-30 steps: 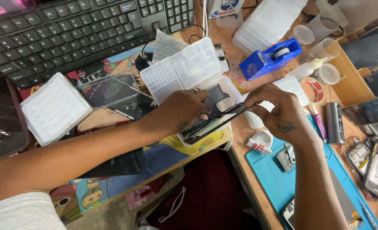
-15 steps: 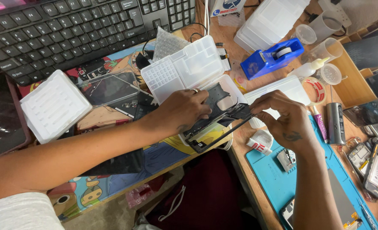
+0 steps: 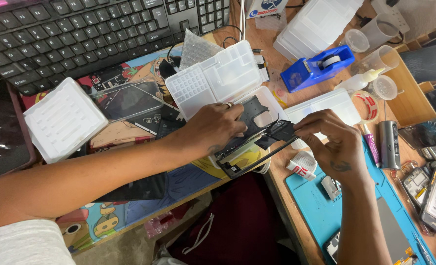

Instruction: The person applies adhesive to a smartphone screen assembly, then disassembles a second phone to remove its back cover and internal components. The person uses a toothbrush to clean the interior of the phone frame and places the parts on a blue mat.

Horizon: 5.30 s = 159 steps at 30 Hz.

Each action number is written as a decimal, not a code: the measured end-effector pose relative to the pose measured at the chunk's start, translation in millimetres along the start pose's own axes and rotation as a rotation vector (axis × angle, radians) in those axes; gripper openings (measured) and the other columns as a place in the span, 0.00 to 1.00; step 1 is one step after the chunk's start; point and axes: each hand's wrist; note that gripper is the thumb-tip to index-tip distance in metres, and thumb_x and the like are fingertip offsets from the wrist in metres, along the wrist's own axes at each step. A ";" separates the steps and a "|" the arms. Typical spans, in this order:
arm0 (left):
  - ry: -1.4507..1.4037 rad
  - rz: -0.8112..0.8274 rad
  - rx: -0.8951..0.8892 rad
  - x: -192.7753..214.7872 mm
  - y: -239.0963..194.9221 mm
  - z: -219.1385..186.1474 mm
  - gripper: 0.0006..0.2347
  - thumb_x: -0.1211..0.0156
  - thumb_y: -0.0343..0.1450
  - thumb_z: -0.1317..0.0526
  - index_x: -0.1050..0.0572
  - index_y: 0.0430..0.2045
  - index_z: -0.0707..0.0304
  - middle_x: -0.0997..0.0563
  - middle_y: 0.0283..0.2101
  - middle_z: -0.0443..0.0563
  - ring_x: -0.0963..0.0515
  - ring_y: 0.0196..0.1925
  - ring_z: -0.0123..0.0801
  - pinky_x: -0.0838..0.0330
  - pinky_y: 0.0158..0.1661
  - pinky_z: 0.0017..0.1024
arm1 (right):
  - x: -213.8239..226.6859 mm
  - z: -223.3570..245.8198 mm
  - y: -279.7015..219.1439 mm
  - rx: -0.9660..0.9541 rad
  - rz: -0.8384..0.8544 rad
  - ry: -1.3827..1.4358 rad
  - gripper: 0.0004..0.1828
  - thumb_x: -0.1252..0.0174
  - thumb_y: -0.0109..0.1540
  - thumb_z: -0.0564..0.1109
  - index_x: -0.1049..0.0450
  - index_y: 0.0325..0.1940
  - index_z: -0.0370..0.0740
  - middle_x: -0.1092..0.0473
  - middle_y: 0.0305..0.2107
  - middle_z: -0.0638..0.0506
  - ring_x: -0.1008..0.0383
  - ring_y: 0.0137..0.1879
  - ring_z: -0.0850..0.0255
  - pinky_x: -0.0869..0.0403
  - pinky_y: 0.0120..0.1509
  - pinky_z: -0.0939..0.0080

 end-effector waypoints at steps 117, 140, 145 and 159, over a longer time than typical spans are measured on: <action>-0.161 0.124 0.146 9.7 4.7 -9.1 0.13 0.43 0.56 0.79 0.26 0.32 0.71 0.28 0.39 0.60 0.22 0.44 0.52 0.27 0.45 0.42 | 14.6 37.1 -23.5 0.139 -0.111 -0.286 0.17 0.38 0.53 0.27 0.17 0.43 0.38 0.26 0.40 0.50 0.26 0.51 0.56 0.26 0.57 0.58; -0.097 -0.254 0.000 11.3 2.0 -8.4 0.10 0.43 0.60 0.76 0.20 0.31 0.67 0.24 0.33 0.52 0.25 0.43 0.48 0.29 0.46 0.39 | 16.0 23.2 -88.8 0.303 -0.506 -0.517 0.13 0.29 0.57 0.25 0.17 0.41 0.37 0.26 0.41 0.46 0.26 0.53 0.53 0.25 0.55 0.58; -0.194 -0.365 0.051 36.7 10.4 -31.2 0.02 0.41 0.70 0.74 0.23 0.33 0.73 0.26 0.34 0.58 0.26 0.40 0.48 0.30 0.42 0.41 | 14.6 17.2 -105.7 0.316 -0.608 -0.482 0.12 0.28 0.59 0.26 0.18 0.39 0.38 0.25 0.42 0.48 0.27 0.51 0.55 0.26 0.55 0.60; -0.727 -0.021 0.064 18.1 55.6 -115.0 0.08 0.45 0.70 0.65 0.21 0.32 0.73 0.19 0.29 0.59 0.17 0.29 0.39 0.26 0.31 0.33 | 27.4 12.1 -148.2 0.238 -0.706 -0.476 0.10 0.28 0.57 0.29 0.18 0.37 0.40 0.26 0.41 0.50 0.29 0.53 0.53 0.26 0.52 0.60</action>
Point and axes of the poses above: each hand's wrist, its own y-axis towards the middle knuckle, its own x-axis out of the back of the hand, z = x × y
